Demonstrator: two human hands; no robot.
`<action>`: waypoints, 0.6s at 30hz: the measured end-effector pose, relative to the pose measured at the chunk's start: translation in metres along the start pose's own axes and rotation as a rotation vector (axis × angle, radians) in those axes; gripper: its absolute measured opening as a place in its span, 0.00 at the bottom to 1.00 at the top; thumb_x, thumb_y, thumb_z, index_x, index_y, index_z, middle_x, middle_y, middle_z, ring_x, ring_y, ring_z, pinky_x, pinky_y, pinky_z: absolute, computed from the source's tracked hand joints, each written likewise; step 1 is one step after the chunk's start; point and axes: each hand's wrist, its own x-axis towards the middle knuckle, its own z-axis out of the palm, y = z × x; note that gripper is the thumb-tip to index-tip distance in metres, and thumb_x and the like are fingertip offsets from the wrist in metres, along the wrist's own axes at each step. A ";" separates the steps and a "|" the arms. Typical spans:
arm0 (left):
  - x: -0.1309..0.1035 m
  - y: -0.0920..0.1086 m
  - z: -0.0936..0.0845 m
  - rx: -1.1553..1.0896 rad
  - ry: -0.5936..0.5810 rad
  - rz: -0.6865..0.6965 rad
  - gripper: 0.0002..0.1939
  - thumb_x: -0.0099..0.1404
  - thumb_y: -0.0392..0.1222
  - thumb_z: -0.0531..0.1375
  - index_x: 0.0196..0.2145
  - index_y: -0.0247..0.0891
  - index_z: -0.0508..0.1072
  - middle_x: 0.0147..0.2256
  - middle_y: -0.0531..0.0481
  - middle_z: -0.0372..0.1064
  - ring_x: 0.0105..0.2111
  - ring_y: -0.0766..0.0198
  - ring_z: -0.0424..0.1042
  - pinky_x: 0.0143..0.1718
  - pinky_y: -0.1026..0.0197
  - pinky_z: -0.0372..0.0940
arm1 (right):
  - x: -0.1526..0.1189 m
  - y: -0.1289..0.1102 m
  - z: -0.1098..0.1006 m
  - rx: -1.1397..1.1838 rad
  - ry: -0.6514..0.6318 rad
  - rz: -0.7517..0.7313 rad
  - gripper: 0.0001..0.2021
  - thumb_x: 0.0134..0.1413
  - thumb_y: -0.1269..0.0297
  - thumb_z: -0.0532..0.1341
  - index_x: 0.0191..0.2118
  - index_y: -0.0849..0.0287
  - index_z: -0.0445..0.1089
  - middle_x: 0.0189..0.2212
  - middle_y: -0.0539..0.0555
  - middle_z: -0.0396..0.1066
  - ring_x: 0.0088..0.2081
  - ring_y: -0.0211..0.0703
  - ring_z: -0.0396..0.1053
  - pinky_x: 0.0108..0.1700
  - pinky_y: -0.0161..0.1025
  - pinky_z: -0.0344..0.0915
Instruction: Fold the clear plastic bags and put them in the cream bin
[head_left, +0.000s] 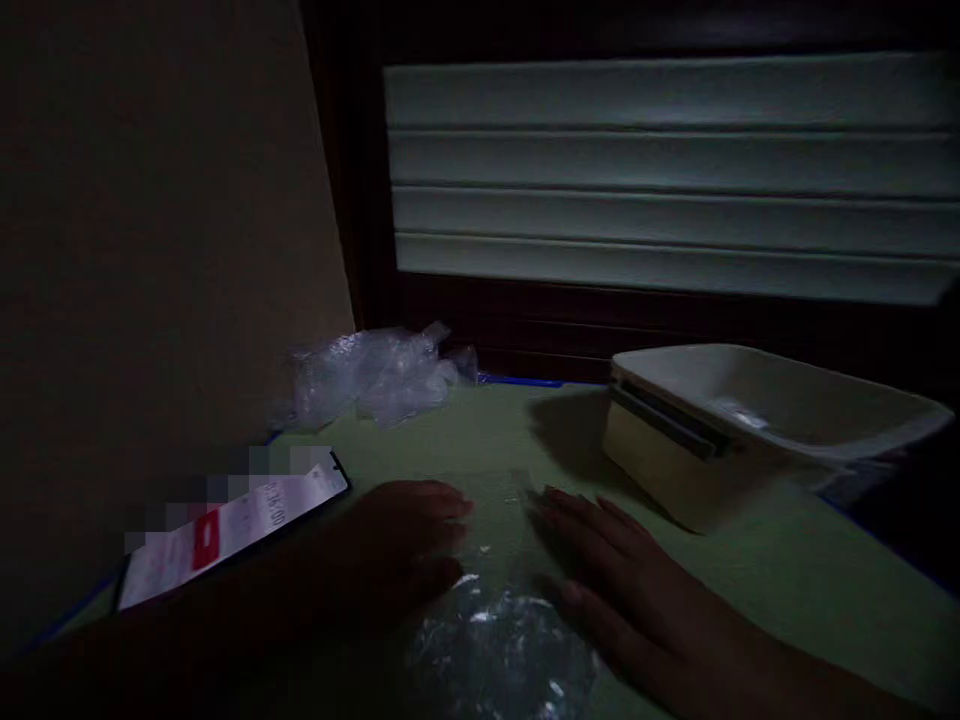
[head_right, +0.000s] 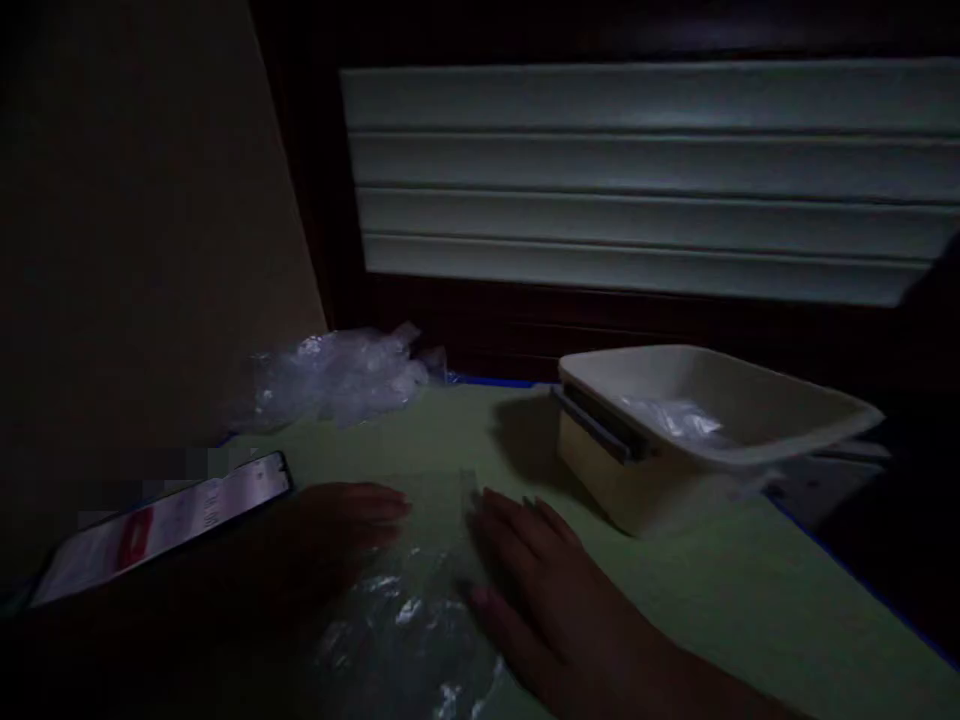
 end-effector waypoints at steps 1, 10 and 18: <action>-0.001 0.005 0.001 0.005 -0.008 -0.010 0.17 0.69 0.46 0.44 0.43 0.33 0.66 0.43 0.39 0.69 0.45 0.56 0.67 0.46 0.57 0.62 | 0.000 0.001 0.000 -0.001 0.034 0.026 0.24 0.61 0.57 0.46 0.61 0.58 0.49 0.60 0.58 0.50 0.60 0.51 0.48 0.56 0.59 0.51; 0.003 0.037 -0.001 -0.089 -0.146 -0.096 0.20 0.66 0.50 0.48 0.50 0.36 0.61 0.50 0.43 0.62 0.52 0.55 0.59 0.53 0.53 0.55 | 0.013 0.022 0.004 0.225 0.205 0.210 0.18 0.61 0.58 0.47 0.48 0.62 0.66 0.47 0.60 0.66 0.48 0.47 0.63 0.51 0.48 0.61; -0.007 0.031 0.014 -0.118 -0.056 -0.127 0.19 0.66 0.48 0.50 0.53 0.41 0.58 0.53 0.45 0.60 0.55 0.55 0.56 0.53 0.53 0.55 | 0.021 0.023 0.004 0.216 0.248 0.182 0.13 0.58 0.62 0.52 0.40 0.60 0.72 0.39 0.59 0.69 0.41 0.47 0.67 0.45 0.46 0.64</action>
